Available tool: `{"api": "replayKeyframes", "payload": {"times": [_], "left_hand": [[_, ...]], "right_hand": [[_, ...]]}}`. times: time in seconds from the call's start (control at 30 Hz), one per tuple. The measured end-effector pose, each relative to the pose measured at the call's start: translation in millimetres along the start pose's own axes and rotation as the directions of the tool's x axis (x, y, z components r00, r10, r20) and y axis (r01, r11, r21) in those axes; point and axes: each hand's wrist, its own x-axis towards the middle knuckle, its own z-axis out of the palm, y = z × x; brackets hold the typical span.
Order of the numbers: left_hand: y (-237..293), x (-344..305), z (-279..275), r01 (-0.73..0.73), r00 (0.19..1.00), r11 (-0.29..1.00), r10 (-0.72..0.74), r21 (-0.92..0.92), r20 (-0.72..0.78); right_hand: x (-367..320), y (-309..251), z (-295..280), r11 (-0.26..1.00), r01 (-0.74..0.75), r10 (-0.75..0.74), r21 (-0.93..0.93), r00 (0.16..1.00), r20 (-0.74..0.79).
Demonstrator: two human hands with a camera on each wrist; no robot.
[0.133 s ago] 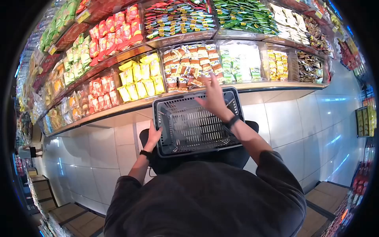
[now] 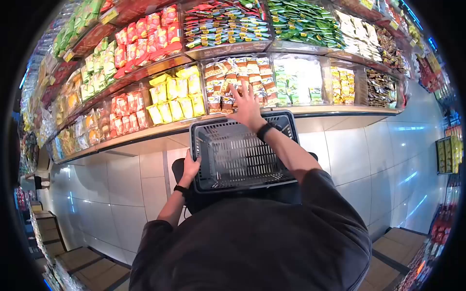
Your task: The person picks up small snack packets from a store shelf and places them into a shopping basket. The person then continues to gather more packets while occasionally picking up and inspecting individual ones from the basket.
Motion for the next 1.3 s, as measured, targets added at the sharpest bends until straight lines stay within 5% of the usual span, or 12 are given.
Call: {"api": "replayKeyframes", "payload": {"times": [0.23, 0.43, 0.5, 0.57, 0.7, 0.73, 0.77, 0.83, 0.87, 0.97, 1.17, 1.3], "left_hand": [[-4.2, -5.3, -8.0, 0.032, 0.999, 0.998, -0.03, 0.057, -0.034], [-1.5, -8.9, -7.2, 0.025, 0.998, 0.999, -0.023, 0.024, -0.057], [-2.0, -8.4, -7.3, -0.013, 0.998, 1.0, 0.014, 0.017, -0.058], [-1.7, -8.0, -6.2, 0.004, 0.998, 1.0, -0.003, 0.021, -0.056], [1.7, -8.1, -6.7, 0.03, 0.997, 0.999, -0.028, 0.033, -0.066], [1.3, -7.9, -6.0, 0.029, 0.998, 0.999, -0.027, 0.031, -0.061], [0.5, -7.6, -6.3, 0.038, 0.998, 0.999, -0.036, 0.027, -0.055], [2.5, -6.7, -5.7, 0.045, 0.998, 0.999, -0.044, 0.021, -0.054], [3.6, -8.1, -5.4, 0.041, 0.998, 0.999, -0.039, 0.022, -0.057], [0.6, -7.0, -6.7, 0.037, 0.997, 0.999, -0.035, 0.024, -0.062], [-0.9, -6.7, -5.6, 0.041, 0.998, 0.998, -0.039, 0.05, -0.045], [-1.7, -5.3, -6.0, 0.063, 0.997, 0.997, -0.061, 0.047, -0.042]], "right_hand": [[12.2, -21.7, 42.5, 0.935, -0.055, 0.103, -0.35, 0.987, 0.12], [-4.8, 16.1, 44.9, 0.97, 0.223, -0.223, 0.097, 0.975, -0.009], [-13.9, 4.2, 24.3, 0.968, 0.225, -0.219, 0.106, 0.973, -0.068], [-27.3, -4.2, 12.3, 0.902, 0.181, -0.173, 0.393, 0.983, -0.056], [-96.5, -20.8, 38.0, 0.822, 0.096, -0.233, 0.561, 0.956, 0.178], [-112.5, -18.2, 46.6, 0.815, -0.092, -0.246, 0.573, 0.839, 0.485], [-126.4, -10.5, 63.4, 0.817, -0.093, -0.243, 0.569, 0.839, 0.487], [-146.3, 1.7, 92.8, 0.875, -0.027, -0.329, 0.484, 0.7, 0.634], [-156.5, -3.0, 91.7, 0.939, 0.138, -0.295, 0.315, 0.795, 0.531], [-86.6, -19.6, 63.9, 0.879, 0.273, -0.38, 0.39, 0.896, 0.23], [91.8, -29.2, 21.4, 0.993, 0.109, -0.113, -0.033, 0.982, -0.151], [137.7, -20.6, 42.9, 0.978, 0.005, 0.022, -0.21, 0.992, 0.123]]}}
